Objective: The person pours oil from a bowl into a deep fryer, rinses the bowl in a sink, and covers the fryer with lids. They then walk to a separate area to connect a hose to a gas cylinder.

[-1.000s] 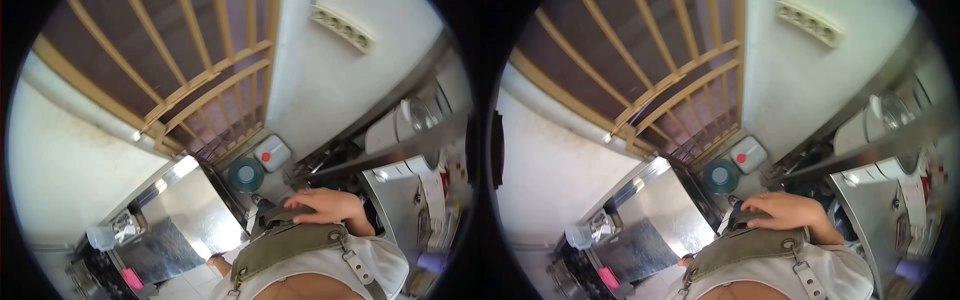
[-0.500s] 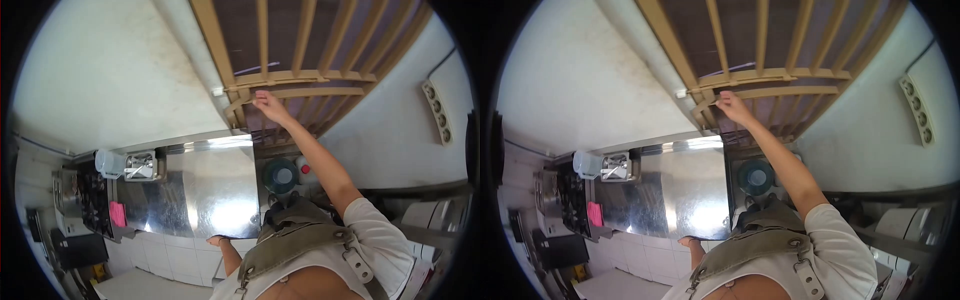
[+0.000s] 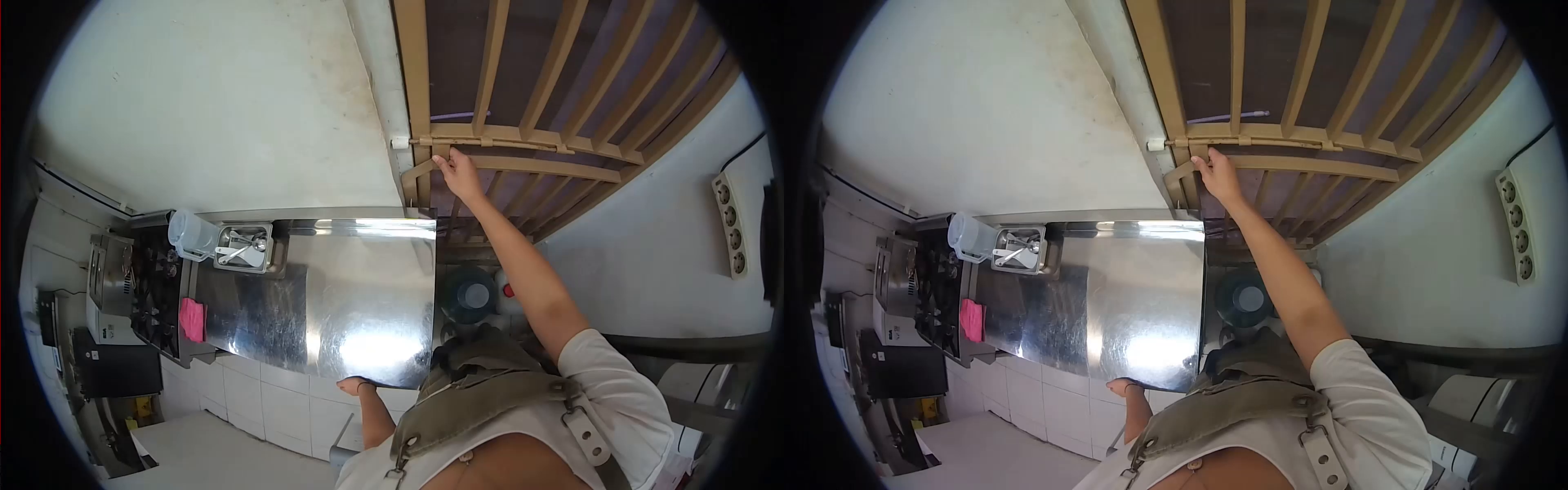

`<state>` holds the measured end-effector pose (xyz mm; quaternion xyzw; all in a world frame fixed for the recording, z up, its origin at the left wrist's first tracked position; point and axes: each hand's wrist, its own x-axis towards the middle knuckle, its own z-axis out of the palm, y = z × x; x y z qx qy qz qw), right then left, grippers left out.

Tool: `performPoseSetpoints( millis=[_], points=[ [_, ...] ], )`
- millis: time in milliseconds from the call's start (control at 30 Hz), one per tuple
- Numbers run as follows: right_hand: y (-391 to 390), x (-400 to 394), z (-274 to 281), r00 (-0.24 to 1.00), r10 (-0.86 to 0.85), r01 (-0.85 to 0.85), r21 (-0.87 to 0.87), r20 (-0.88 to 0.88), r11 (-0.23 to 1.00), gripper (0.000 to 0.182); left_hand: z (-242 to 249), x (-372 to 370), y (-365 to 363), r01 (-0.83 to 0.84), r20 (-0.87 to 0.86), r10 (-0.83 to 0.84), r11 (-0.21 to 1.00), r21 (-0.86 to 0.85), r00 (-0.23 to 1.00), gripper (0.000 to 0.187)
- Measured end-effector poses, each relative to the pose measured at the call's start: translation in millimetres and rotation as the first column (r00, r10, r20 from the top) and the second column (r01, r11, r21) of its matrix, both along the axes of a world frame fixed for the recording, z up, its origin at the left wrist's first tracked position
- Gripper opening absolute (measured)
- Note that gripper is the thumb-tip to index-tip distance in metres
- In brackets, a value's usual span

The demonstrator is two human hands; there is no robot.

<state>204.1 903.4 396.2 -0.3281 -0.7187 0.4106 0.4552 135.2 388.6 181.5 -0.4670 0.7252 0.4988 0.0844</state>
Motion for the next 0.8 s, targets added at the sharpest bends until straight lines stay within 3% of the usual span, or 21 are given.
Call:
performPoseSetpoints(
  millis=[133, 200, 300, 333, 433, 467, 567, 600, 667, 733, 800],
  points=[
    [-9, 7, 7, 0.990, -0.087, 0.082, 0.046, 0.107, 0.996, 0.027, 27, 7, 13, -0.007, -0.035, 0.008, 1.000, 0.030, 0.999, 0.062],
    [-5, 5, 4, 0.969, -0.052, 0.063, -0.041, 0.243, 0.997, 0.024, 19, 5, 9, -0.007, -0.031, 0.008, 0.999, 0.038, 0.999, 0.061],
    [-3, 4, -1, 0.979, -0.048, 0.051, -0.012, 0.196, 0.999, 0.024, 7, 2, 2, -0.012, -0.034, 0.014, 0.997, 0.072, 0.999, 0.059],
    [-5, 2, -3, 0.996, -0.073, 0.072, 0.011, 0.044, 0.997, 0.027, 3, 2, -1, -0.021, -0.043, 0.026, 0.994, 0.107, 0.999, 0.059],
    [-9, 0, 7, 0.996, -0.058, 0.060, -0.020, 0.067, 0.998, 0.028, -8, -1, -4, 0.013, -0.063, -0.010, 0.999, 0.041, 0.998, 0.058],
    [-10, 5, 13, 0.986, -0.073, 0.076, -0.016, 0.151, 0.997, 0.029, -11, -1, -5, 0.008, -0.058, -0.006, 0.999, 0.042, 0.998, 0.057],
    [8, 3, -9, 0.986, -0.032, 0.024, 0.053, 0.164, 0.998, 0.029, 44, 9, 17, -0.087, -0.072, 0.104, 0.976, 0.201, 0.992, 0.057],
    [3, 5, -1, 0.973, -0.074, 0.065, 0.049, 0.220, 0.997, 0.029, -5, 0, -3, 0.000, -0.064, 0.004, 0.999, 0.054, 0.998, 0.059],
    [1, 5, 1, 0.986, -0.049, 0.039, 0.060, 0.162, 0.997, 0.029, 3, 2, -1, -0.030, -0.062, 0.035, 0.996, 0.083, 0.997, 0.059],
    [11, 3, -11, 0.998, 0.010, -0.013, 0.056, 0.068, 0.998, 0.028, 45, 9, 19, -0.046, -0.063, 0.052, 0.995, 0.087, 0.997, 0.060],
    [19, 4, -21, 0.996, 0.019, -0.025, 0.074, 0.082, 0.997, 0.027, 37, 4, 16, -0.042, -0.055, 0.046, 0.997, 0.070, 0.997, 0.060]
  ],
)
